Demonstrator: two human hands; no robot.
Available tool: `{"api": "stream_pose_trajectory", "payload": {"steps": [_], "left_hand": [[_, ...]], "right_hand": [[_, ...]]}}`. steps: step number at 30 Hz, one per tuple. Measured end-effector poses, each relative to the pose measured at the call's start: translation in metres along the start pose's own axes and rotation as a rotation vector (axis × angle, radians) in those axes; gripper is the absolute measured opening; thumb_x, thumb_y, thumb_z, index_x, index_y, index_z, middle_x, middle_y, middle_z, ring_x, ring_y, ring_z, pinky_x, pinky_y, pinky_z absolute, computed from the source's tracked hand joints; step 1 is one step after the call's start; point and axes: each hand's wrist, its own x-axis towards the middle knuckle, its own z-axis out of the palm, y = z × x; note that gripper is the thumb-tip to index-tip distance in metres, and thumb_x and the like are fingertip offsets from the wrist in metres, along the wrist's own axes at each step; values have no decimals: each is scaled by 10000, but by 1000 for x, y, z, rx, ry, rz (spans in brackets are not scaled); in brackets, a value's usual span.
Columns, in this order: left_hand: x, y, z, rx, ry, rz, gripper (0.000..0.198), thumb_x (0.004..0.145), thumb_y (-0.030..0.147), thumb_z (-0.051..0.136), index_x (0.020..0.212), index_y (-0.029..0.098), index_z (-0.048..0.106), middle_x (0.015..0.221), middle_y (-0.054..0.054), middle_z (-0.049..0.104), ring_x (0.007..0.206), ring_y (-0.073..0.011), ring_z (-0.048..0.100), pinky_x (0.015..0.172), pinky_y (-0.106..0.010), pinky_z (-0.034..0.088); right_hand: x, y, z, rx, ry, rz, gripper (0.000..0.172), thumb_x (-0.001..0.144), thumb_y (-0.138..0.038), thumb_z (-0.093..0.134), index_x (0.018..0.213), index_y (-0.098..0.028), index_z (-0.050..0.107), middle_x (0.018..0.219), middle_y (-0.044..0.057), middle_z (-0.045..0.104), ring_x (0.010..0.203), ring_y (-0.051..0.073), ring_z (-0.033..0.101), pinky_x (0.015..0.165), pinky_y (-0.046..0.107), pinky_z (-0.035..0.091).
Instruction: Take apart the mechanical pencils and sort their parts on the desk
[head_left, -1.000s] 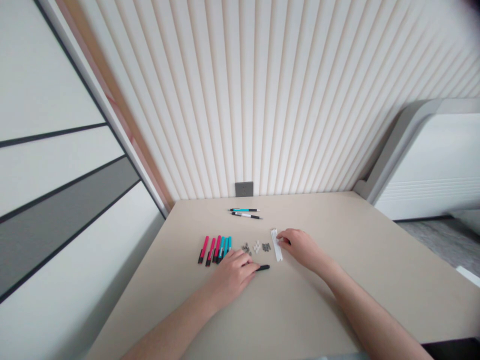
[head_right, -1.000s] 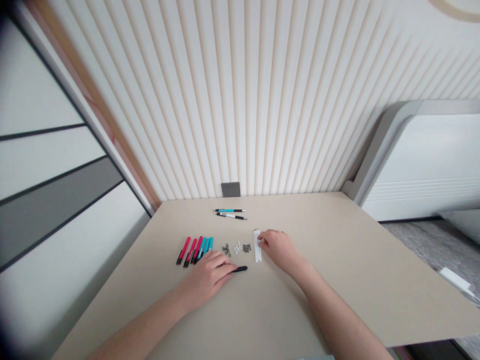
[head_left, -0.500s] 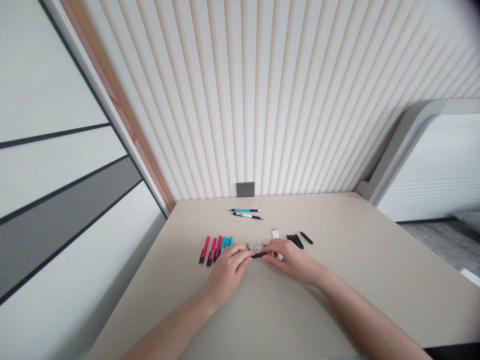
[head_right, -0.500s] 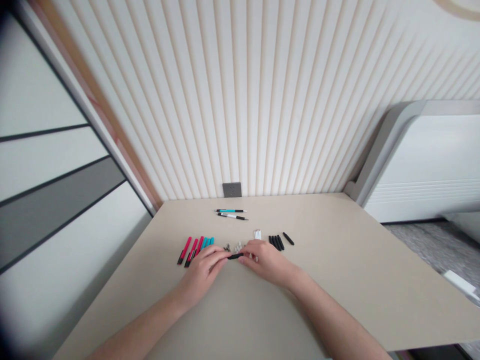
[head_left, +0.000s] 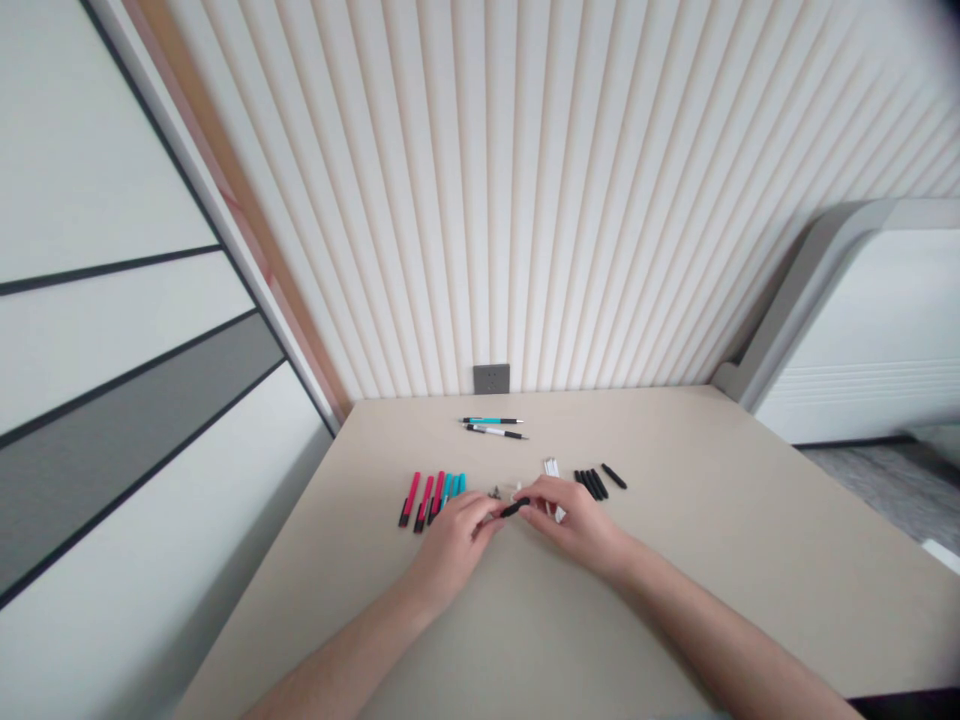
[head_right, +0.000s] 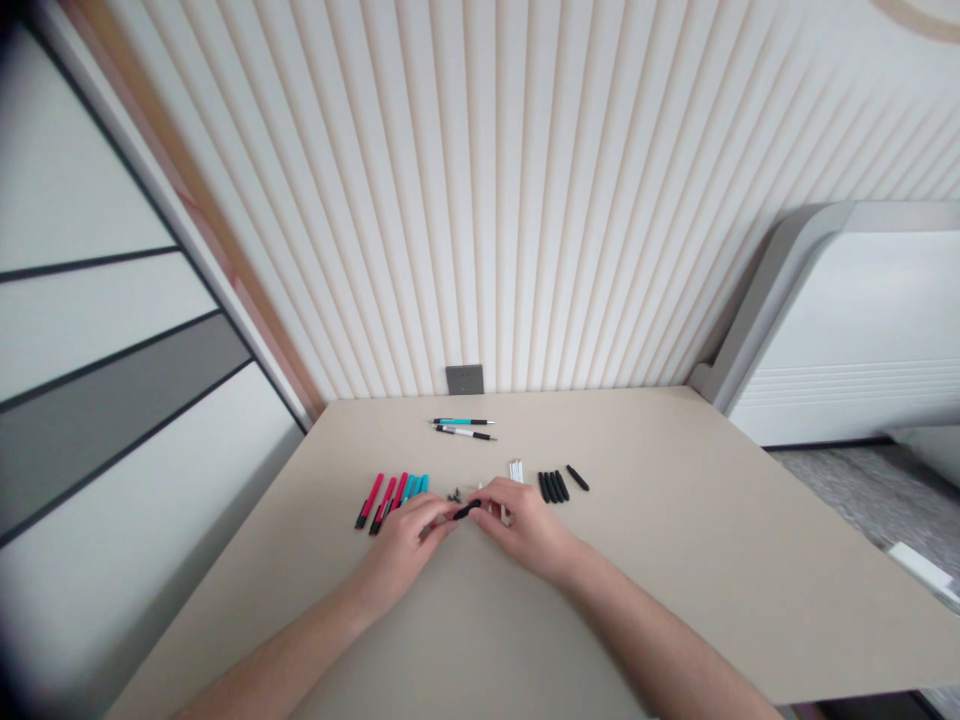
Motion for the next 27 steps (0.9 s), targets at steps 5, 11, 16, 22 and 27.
{"api": "stream_pose_trajectory", "payload": {"steps": [5, 11, 16, 22, 27], "left_hand": [[0, -1, 0, 2, 31, 0, 89, 858, 135, 617, 911, 185, 668, 875, -33, 681, 863, -186, 644, 762, -288, 516], [0, 0, -2, 23, 58, -5, 70, 888, 185, 587, 888, 186, 658, 843, -30, 669, 784, -168, 634, 703, -264, 505], [-1, 0, -3, 30, 44, 17, 89, 900, 198, 568, 899, 187, 656, 849, -30, 666, 772, -157, 624, 707, -259, 501], [-1, 2, -4, 44, -3, 33, 97, 899, 194, 562, 877, 189, 656, 834, -30, 657, 819, -172, 620, 743, -268, 496], [-1, 3, -3, 51, -30, 41, 87, 888, 174, 577, 859, 190, 658, 838, -24, 658, 823, -172, 618, 755, -272, 489]], "right_hand": [[0, -2, -2, 10, 48, 24, 264, 927, -371, 515, 1033, -195, 681, 798, 37, 641, 703, 143, 557, 630, 251, 433], [1, -8, -13, -59, 137, 98, 251, 930, -351, 481, 934, -184, 667, 716, 16, 606, 656, 137, 522, 610, 245, 404], [-1, -6, -13, -224, -69, 120, 283, 892, -334, 530, 667, -172, 589, 592, -26, 522, 553, 101, 438, 536, 227, 314], [-5, -6, -2, -318, -225, 94, 249, 854, -337, 582, 662, -181, 610, 623, -7, 582, 564, 111, 474, 530, 227, 285], [-4, -6, 0, -324, -218, 82, 236, 866, -376, 590, 734, -194, 663, 677, 7, 622, 632, 136, 539, 578, 231, 333]]}}
